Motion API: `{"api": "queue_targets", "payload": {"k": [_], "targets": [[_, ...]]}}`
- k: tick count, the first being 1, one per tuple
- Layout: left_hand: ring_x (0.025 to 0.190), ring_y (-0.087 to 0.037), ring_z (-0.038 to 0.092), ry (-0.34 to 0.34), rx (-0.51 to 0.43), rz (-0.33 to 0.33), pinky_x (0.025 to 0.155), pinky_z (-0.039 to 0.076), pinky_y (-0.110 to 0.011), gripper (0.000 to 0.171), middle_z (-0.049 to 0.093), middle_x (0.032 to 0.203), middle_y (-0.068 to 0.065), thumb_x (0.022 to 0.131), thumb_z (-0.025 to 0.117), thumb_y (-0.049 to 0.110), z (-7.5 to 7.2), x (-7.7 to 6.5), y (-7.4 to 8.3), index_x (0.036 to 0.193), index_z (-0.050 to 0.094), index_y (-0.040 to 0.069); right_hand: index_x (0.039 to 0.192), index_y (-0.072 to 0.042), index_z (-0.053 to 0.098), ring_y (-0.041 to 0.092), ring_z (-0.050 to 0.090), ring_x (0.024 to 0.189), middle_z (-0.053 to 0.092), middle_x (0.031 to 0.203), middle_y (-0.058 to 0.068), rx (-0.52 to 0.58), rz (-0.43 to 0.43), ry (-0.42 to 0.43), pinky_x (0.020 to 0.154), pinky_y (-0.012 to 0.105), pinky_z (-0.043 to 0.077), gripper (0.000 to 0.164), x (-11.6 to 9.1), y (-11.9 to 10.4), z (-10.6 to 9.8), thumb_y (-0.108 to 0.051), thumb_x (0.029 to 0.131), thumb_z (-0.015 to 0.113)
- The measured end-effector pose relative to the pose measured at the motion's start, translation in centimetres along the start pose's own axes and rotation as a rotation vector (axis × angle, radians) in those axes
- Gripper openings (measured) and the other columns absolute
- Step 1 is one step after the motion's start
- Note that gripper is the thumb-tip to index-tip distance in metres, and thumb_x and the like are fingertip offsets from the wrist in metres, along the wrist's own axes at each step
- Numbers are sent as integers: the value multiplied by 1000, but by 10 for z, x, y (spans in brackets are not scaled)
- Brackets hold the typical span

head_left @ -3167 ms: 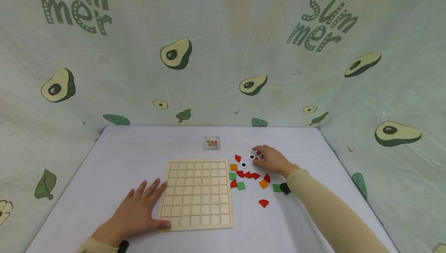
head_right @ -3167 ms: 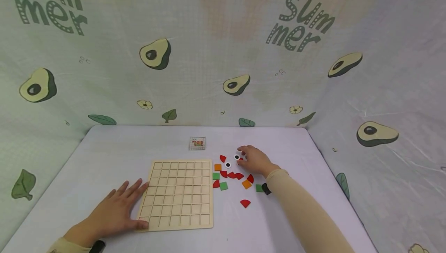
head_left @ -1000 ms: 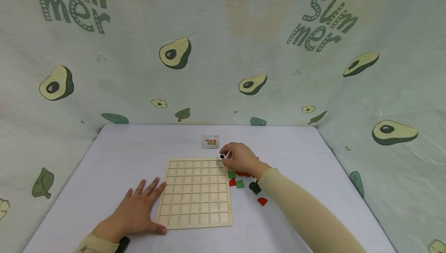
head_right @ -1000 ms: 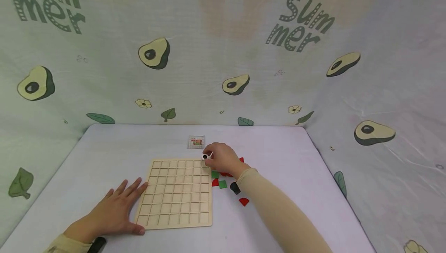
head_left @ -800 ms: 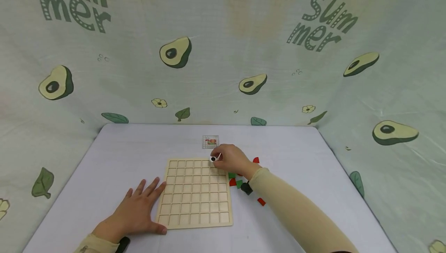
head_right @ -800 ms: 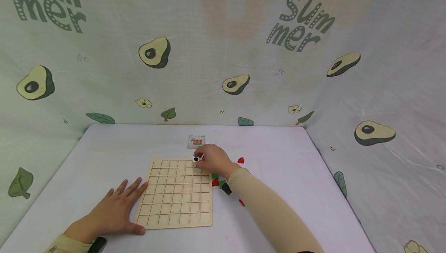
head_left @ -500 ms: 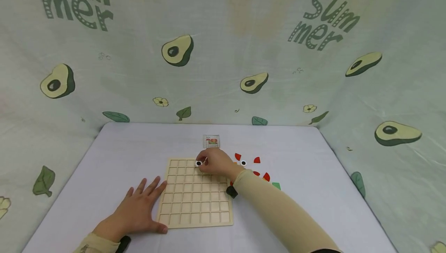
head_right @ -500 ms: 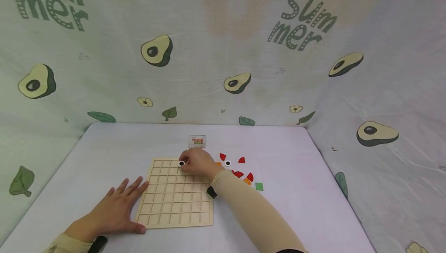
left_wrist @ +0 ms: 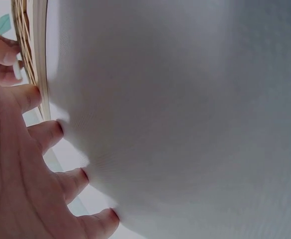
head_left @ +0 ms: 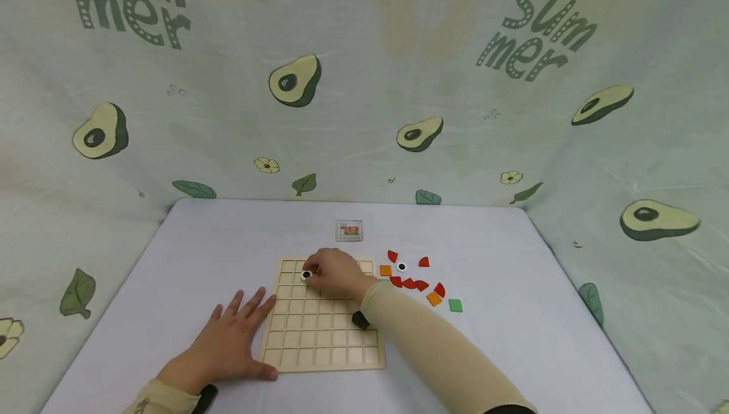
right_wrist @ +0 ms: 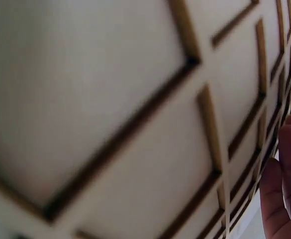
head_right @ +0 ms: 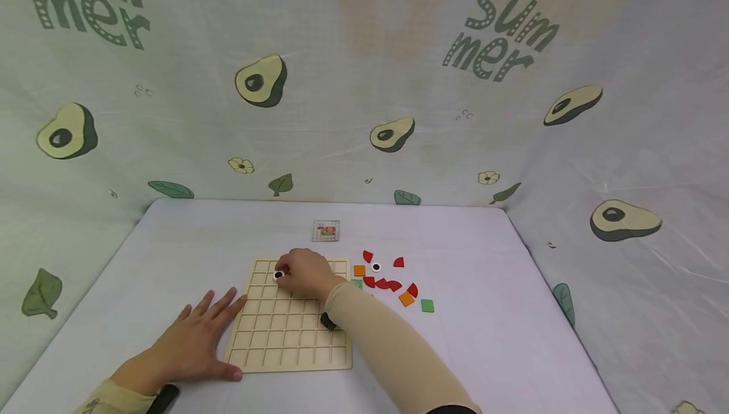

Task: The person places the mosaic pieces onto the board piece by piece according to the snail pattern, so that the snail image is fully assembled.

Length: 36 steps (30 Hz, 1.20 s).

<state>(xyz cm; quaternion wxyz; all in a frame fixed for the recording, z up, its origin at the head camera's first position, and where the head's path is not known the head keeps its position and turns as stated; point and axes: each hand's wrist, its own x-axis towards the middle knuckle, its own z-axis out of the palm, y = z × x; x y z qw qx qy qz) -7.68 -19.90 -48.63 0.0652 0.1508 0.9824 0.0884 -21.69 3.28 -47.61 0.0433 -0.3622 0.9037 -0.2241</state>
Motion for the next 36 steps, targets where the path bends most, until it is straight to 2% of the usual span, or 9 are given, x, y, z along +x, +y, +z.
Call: {"api": "queue_targets", "payload": {"k": [6, 12, 24, 36], "targets": [[139, -56, 26, -4, -3, -7, 98, 26, -79, 135, 31, 160, -14, 49, 58, 97, 0, 0, 0, 154, 39, 15, 110, -16, 76, 0, 58, 79, 65, 92, -8, -18, -23, -1, 72, 17, 48, 21, 0, -2, 3, -22, 91, 71], [139, -56, 26, -2, 1, -10, 98, 26, -79, 136, 31, 159, -14, 47, 56, 99, 2, 1, -1, 154, 39, 16, 112, -14, 76, -1, 56, 77, 64, 90, -9, 19, -6, -25, 70, 16, 47, 22, 1, -4, 3, -18, 91, 71], [139, -55, 26, 5, -2, -11, 98, 25, -78, 136, 32, 159, -14, 47, 58, 98, 1, 0, 1, 154, 40, 15, 111, -17, 75, -1, 56, 76, 64, 88, -13, -40, 32, -30, 70, 17, 47, 19, 3, -6, 4, -20, 93, 70], [139, -55, 27, 10, 6, -8, 98, 26, -79, 136, 31, 160, -13, 48, 56, 99, 2, 0, 0, 154, 40, 16, 111, -19, 76, -1, 56, 77, 63, 88, -14, -50, 40, -30, 69, 16, 47, 19, 2, -8, 3, -22, 93, 71]]}}
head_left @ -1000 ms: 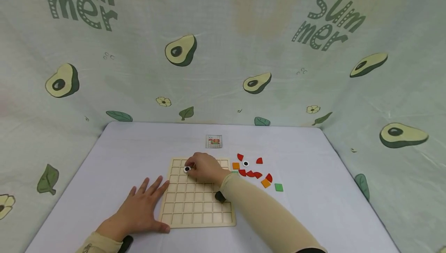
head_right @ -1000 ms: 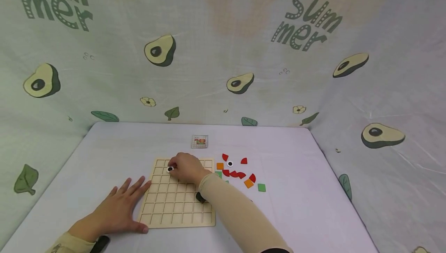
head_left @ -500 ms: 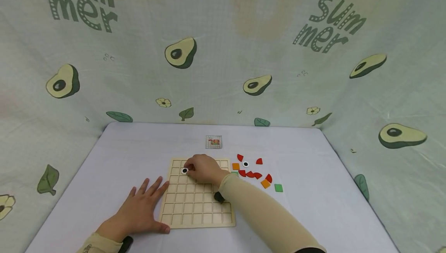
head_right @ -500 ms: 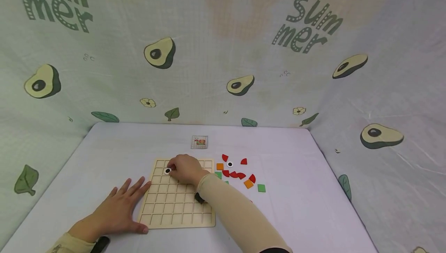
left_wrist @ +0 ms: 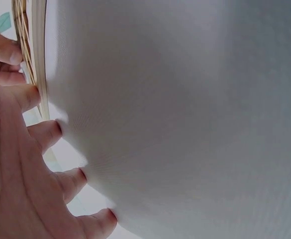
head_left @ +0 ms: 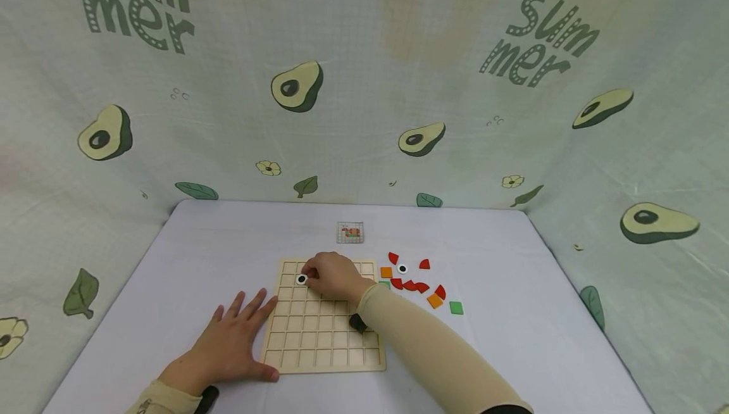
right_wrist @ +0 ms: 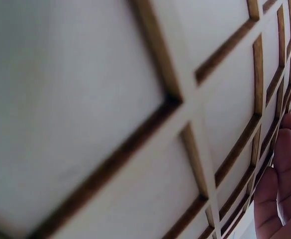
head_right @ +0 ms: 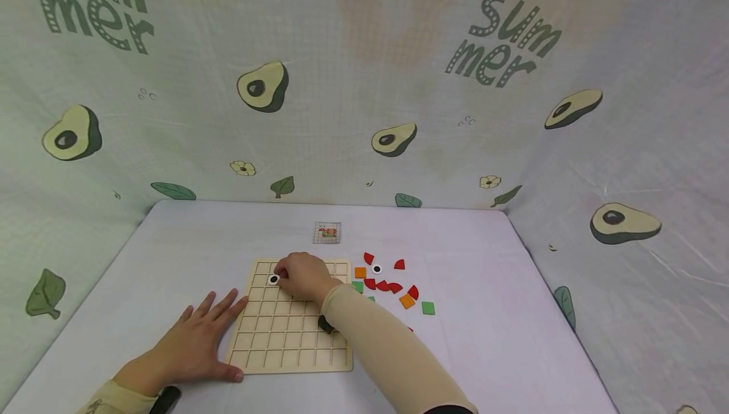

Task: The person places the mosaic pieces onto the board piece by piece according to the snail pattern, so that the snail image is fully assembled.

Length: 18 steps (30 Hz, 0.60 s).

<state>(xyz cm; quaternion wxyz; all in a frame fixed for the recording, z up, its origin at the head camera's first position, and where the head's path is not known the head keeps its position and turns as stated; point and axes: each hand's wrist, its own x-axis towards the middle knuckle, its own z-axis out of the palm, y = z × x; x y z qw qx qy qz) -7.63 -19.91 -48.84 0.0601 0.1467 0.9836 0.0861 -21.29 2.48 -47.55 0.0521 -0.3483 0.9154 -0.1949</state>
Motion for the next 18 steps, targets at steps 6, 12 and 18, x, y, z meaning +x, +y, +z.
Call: {"api": "queue_targets", "payload": {"k": [6, 12, 18], "targets": [[139, -55, 27, 5, 5, 3, 98, 26, -78, 136, 31, 159, -13, 48, 55, 99, 1, 0, 1, 154, 40, 16, 111, -19, 75, 0, 57, 78, 63, 90, -13, 3, 17, 4, 70, 17, 48, 19, -2, 1, 1, -23, 93, 71], [139, -55, 26, -2, 1, 0, 98, 26, -79, 135, 31, 160, -13, 48, 56, 99, 2, 0, 2, 154, 39, 17, 107, -20, 75, 0, 56, 77, 62, 88, -14, 7, 27, 12, 70, 19, 48, 15, -2, 2, 2, -23, 93, 71], [139, -55, 25, -14, 12, -14, 99, 25, -79, 136, 29, 160, -13, 48, 55, 99, 4, 0, 2, 155, 38, 17, 109, -18, 74, 0, 57, 78, 62, 88, -13, 33, -2, -3, 72, 18, 48, 16, -2, 5, 0, -21, 93, 70]]}}
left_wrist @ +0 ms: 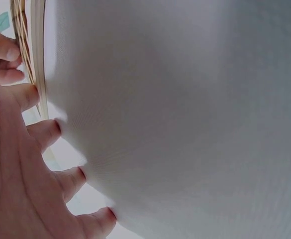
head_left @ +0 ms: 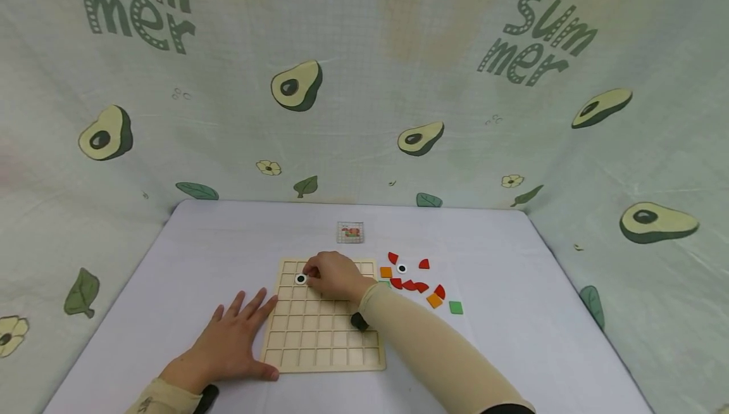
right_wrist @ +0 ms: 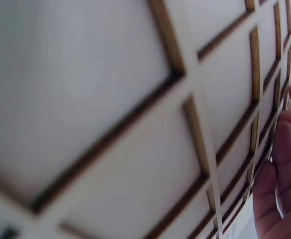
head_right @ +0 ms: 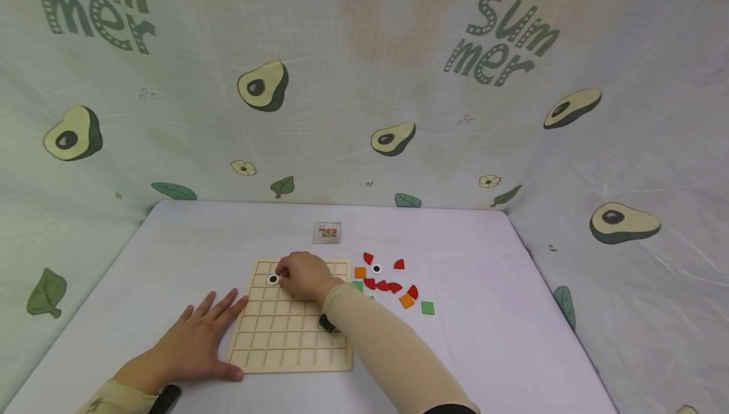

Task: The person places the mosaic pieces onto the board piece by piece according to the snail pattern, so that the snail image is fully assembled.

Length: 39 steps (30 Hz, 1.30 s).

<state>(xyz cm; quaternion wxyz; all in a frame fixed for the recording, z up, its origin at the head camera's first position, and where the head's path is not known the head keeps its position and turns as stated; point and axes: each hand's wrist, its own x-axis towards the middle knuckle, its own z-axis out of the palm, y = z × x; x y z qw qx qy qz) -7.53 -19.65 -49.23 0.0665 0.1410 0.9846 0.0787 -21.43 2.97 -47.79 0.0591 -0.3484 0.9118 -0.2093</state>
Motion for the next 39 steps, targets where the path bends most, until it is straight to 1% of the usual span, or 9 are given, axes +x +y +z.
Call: {"api": "queue_targets", "payload": {"k": [5, 10, 14, 18, 21, 25, 30, 36, 39], "targets": [[139, -56, 26, -1, 0, -8, 98, 25, -79, 137, 31, 160, -14, 47, 56, 99, -1, 1, 1, 154, 39, 16, 113, -17, 73, 0, 58, 83, 64, 93, -12, 44, -41, -35, 76, 17, 48, 21, -4, 7, -13, -19, 93, 70], [139, -56, 25, 1, -4, -9, 98, 25, -79, 136, 30, 160, -15, 47, 58, 98, -5, 1, 3, 154, 39, 15, 116, -12, 73, 5, 60, 87, 67, 98, -8, 94, 6, -52, 78, 22, 50, 25, -22, 29, -44, -17, 92, 69], [139, -56, 25, 4, -8, -8, 98, 24, -79, 136, 30, 160, -15, 47, 59, 97, -7, 1, 4, 154, 39, 15, 119, -11, 72, 10, 60, 88, 66, 101, -6, 124, 114, -19, 78, 26, 52, 26, -47, 60, -70, -18, 93, 70], [139, -56, 25, 1, -5, -12, 98, 24, -80, 136, 30, 160, -15, 48, 58, 97, -5, 1, 4, 154, 39, 14, 119, -11, 71, 15, 59, 87, 64, 100, -5, 169, 259, 27, 75, 27, 54, 27, -76, 95, -86, -18, 93, 71], [139, -56, 25, 3, -8, -14, 98, 24, -80, 136, 30, 160, -15, 48, 58, 98, -4, 0, 4, 154, 40, 14, 118, -12, 71, 17, 58, 85, 64, 99, -5, 189, 349, 40, 73, 26, 54, 26, -94, 117, -89, -17, 92, 72], [139, -57, 25, 12, -12, -8, 98, 24, -80, 136, 31, 159, -15, 48, 58, 97, -4, -1, 5, 153, 40, 14, 117, -14, 71, 16, 58, 83, 63, 100, -4, 204, 408, 21, 68, 26, 55, 27, -111, 136, -85, -16, 90, 74], [138, -57, 26, 20, -19, -2, 97, 25, -80, 136, 31, 159, -15, 48, 58, 97, -4, -1, 6, 153, 41, 14, 119, -16, 70, 17, 57, 81, 62, 101, -4, 219, 417, 20, 67, 26, 54, 29, -118, 145, -79, -14, 90, 74], [139, -56, 27, 32, -17, 13, 97, 26, -79, 135, 31, 159, -15, 49, 55, 98, -2, -1, 4, 153, 40, 14, 121, -16, 70, 17, 56, 81, 62, 102, -6, 223, 403, 33, 66, 26, 54, 31, -115, 146, -74, -12, 91, 73], [139, -56, 27, 35, -13, 18, 97, 26, -79, 135, 31, 159, -15, 50, 54, 99, 0, -1, 3, 154, 40, 14, 118, -18, 72, 16, 55, 82, 62, 100, -7, 195, 392, 30, 66, 26, 53, 29, -114, 144, -73, -13, 90, 75]]}}
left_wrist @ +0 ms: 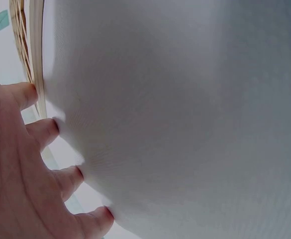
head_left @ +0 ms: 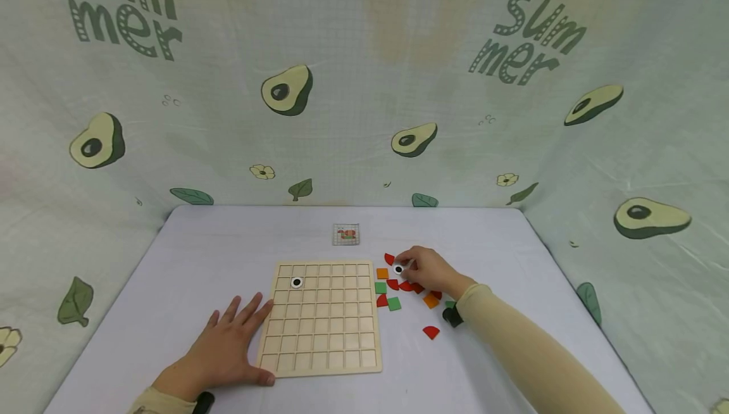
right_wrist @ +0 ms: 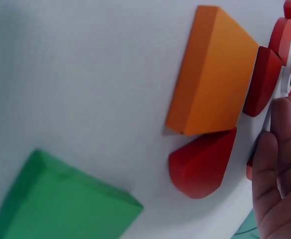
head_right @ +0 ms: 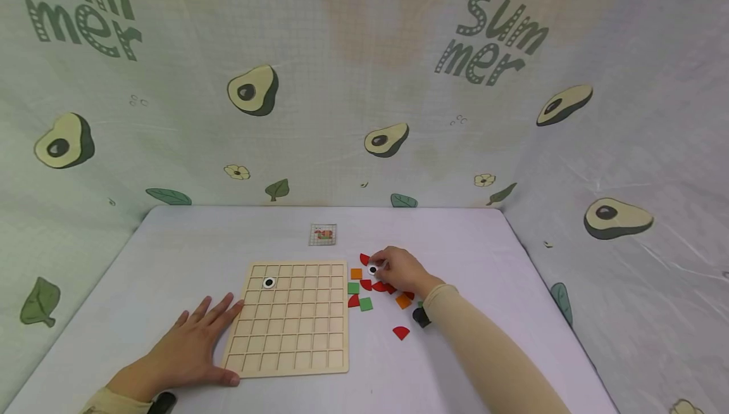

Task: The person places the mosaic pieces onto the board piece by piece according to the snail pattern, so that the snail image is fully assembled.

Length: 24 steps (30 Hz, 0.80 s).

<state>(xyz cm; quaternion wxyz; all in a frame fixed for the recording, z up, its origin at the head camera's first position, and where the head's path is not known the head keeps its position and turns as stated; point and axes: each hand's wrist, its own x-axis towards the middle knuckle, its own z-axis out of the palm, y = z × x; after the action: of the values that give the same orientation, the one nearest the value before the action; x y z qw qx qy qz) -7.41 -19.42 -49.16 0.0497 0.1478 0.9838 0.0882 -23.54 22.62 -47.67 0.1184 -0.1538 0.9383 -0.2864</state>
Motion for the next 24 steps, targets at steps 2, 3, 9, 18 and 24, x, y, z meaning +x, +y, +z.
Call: {"api": "queue_targets", "payload": {"k": [2, 3, 9, 18, 24], "targets": [[139, -55, 26, 1, -3, 2, 97, 26, -79, 135, 31, 159, -14, 50, 54, 99, 0, 0, 0, 154, 39, 14, 116, -19, 74, 16, 55, 82, 61, 98, -7, -27, -8, 1, 66, 26, 53, 27, 0, -1, 1, -14, 90, 76], [139, -55, 26, 2, -4, 2, 97, 26, -79, 134, 31, 159, -14, 50, 55, 98, 0, 0, 0, 154, 39, 14, 115, -19, 74, 16, 54, 82, 60, 97, -7, -40, -13, 4, 66, 26, 52, 26, 0, -1, 1, -14, 89, 76], [139, -55, 26, -1, -6, 1, 97, 25, -79, 135, 30, 160, -14, 50, 55, 99, 0, 0, 0, 154, 39, 15, 113, -19, 75, 14, 54, 84, 59, 98, -7, -95, -40, 20, 70, 26, 51, 25, -1, -3, 3, -15, 89, 77], [139, -54, 28, 8, 4, 6, 98, 27, -78, 134, 32, 159, -12, 50, 54, 99, -1, 0, 0, 154, 40, 15, 113, -20, 74, 12, 54, 84, 59, 99, -8, -159, -67, 19, 71, 23, 51, 23, -1, -1, 5, -18, 90, 77], [141, -45, 33, 43, 4, 72, 105, 30, -69, 132, 34, 159, -6, 53, 57, 96, -2, 0, -1, 152, 42, 10, 114, -19, 73, 12, 54, 84, 59, 98, -7, -185, -104, 16, 74, 24, 51, 24, -1, -1, 4, -18, 90, 76]]}}
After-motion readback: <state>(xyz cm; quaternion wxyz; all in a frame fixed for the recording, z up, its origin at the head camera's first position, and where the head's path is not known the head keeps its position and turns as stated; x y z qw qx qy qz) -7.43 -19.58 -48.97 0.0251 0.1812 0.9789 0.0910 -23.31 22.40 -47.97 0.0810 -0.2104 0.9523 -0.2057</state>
